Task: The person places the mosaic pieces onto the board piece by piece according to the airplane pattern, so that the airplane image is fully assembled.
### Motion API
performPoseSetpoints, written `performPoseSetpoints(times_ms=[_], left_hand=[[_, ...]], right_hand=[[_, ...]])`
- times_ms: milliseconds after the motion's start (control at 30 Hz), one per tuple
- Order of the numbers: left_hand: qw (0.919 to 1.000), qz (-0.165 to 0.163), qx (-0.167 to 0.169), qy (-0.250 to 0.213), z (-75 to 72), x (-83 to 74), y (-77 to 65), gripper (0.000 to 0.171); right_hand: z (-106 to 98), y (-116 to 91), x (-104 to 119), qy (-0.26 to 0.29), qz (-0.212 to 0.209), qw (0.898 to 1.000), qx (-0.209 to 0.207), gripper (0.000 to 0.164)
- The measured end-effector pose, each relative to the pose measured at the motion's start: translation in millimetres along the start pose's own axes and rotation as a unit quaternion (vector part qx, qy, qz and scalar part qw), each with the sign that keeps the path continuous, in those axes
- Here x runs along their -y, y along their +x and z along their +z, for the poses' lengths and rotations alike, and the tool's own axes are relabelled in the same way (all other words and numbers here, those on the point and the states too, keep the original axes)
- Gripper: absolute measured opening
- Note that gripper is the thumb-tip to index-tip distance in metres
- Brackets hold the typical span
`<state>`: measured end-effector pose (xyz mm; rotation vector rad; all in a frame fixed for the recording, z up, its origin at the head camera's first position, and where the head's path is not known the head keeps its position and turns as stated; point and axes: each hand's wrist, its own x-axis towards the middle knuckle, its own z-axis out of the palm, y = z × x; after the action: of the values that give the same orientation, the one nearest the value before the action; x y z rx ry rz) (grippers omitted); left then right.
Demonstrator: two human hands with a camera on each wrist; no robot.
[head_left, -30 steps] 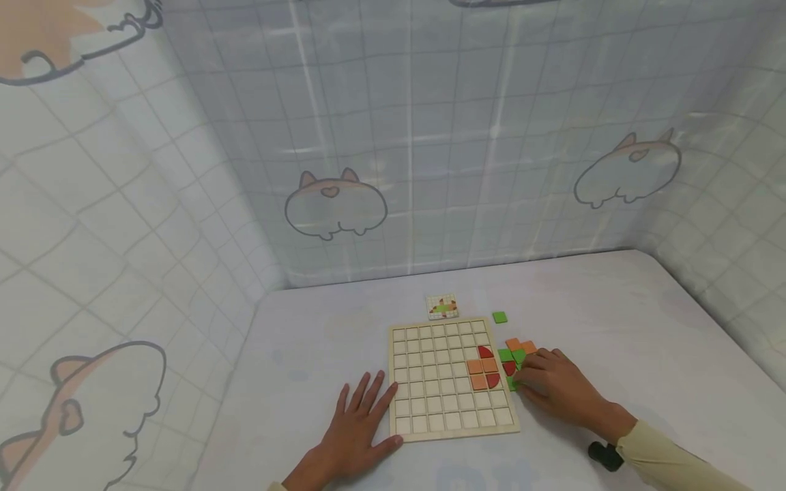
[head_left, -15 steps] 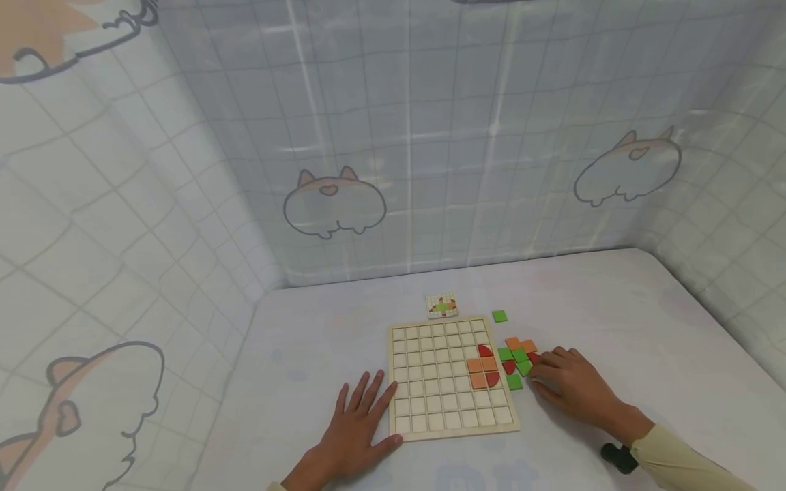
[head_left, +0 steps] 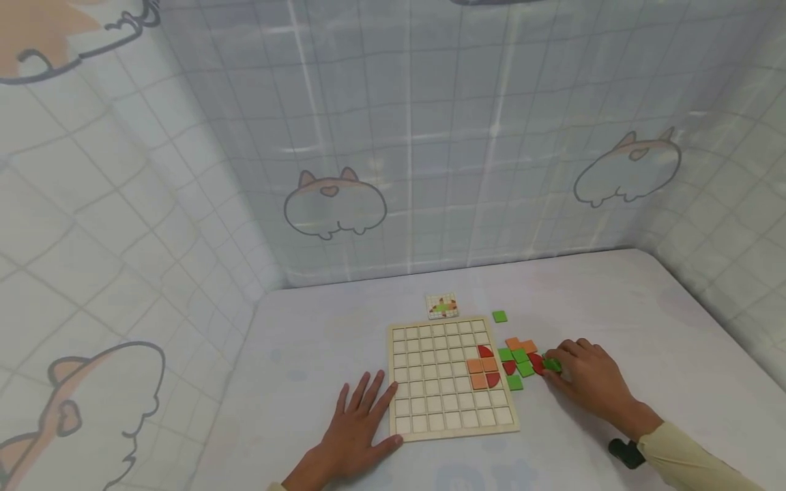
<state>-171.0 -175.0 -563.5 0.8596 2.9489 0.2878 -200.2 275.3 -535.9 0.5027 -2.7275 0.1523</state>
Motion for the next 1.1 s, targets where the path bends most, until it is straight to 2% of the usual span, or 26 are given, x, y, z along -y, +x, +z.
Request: performPoseSetpoints(times_ms=[200,500,800,1100], left_hand=[[0.9999,0.004,-0.012,0.005,0.5,0.3,-1.0,0.084],[1.0,-0.001,-0.005,0.0,-0.3,-0.7,-0.5,0.084],[0.9999,-0.006,0.006,-0.007,1.5,-1.8,0.1,0.084],[0.9999,-0.007,0.011,-0.002,3.2,-0.6,-0.6,0.084]], right_hand=[[-3.0,0.1,0.7,-0.006,0.035,0.999,0.041,0.032],[1.4,0.7,-0.4,0.008,0.044,0.999,0.022,0.024],[0.9,8.4,-1.4,0.026,-0.005,0.999,-0.021,0.02],[3.9,22.1,20.0,0.046,-0.044,0.998,-0.008,0.016]])
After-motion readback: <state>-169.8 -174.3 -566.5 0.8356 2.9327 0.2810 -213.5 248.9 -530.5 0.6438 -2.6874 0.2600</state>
